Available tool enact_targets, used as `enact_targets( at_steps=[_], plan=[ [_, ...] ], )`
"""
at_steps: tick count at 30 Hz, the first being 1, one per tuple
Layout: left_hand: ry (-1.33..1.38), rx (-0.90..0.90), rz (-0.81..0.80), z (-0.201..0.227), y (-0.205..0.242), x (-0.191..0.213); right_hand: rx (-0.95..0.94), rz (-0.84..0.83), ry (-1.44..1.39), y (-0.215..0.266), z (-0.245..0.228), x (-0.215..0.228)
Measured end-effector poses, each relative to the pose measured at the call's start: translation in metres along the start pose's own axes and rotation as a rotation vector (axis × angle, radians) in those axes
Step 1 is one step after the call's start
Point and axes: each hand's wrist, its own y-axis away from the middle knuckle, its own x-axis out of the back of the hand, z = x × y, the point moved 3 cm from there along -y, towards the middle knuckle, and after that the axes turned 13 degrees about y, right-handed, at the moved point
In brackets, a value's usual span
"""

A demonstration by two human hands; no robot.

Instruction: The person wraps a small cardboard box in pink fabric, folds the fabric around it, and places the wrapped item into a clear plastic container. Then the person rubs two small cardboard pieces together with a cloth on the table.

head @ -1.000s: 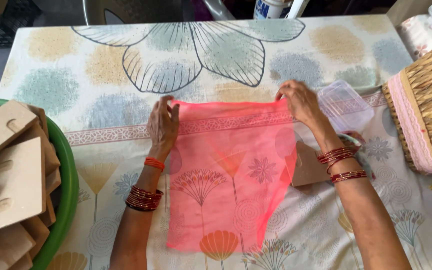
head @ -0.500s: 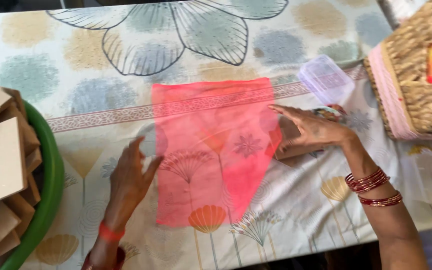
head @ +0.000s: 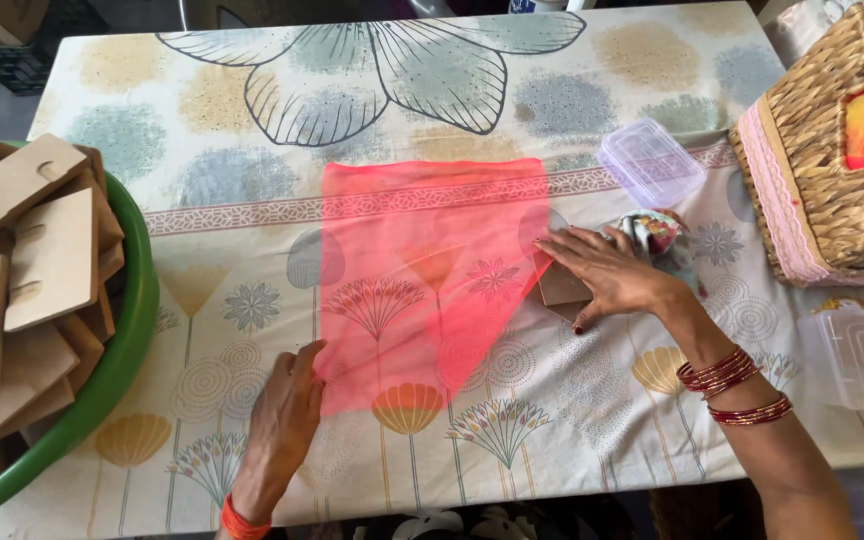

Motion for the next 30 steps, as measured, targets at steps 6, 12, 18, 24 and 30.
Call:
enact_targets(
  at_steps=[6,12,18,24,30],
  plan=[
    [-0.287,-0.448,0.161,0.061,-0.008,-0.024,0.042,0.082,-0.09,0.003,0.018,-0.009],
    [-0.029,-0.555,-0.193,0.101,-0.034,-0.1,0.051,0.179,-0.146,0.021,0.023,-0.016],
    [0.156,-0.607,-0.248,0.107,-0.048,-0.135,0.136,0.194,-0.365,0.032,0.034,0.001],
    [0.309,-0.793,-0.347,0.126,-0.02,-0.151,0.058,0.026,-0.164,0.036,0.051,-0.007],
    [0.19,-1.122,-0.622,0.145,0.006,-0.195,0.091,0.294,-0.003,0.036,0.066,-0.044]
  ],
)
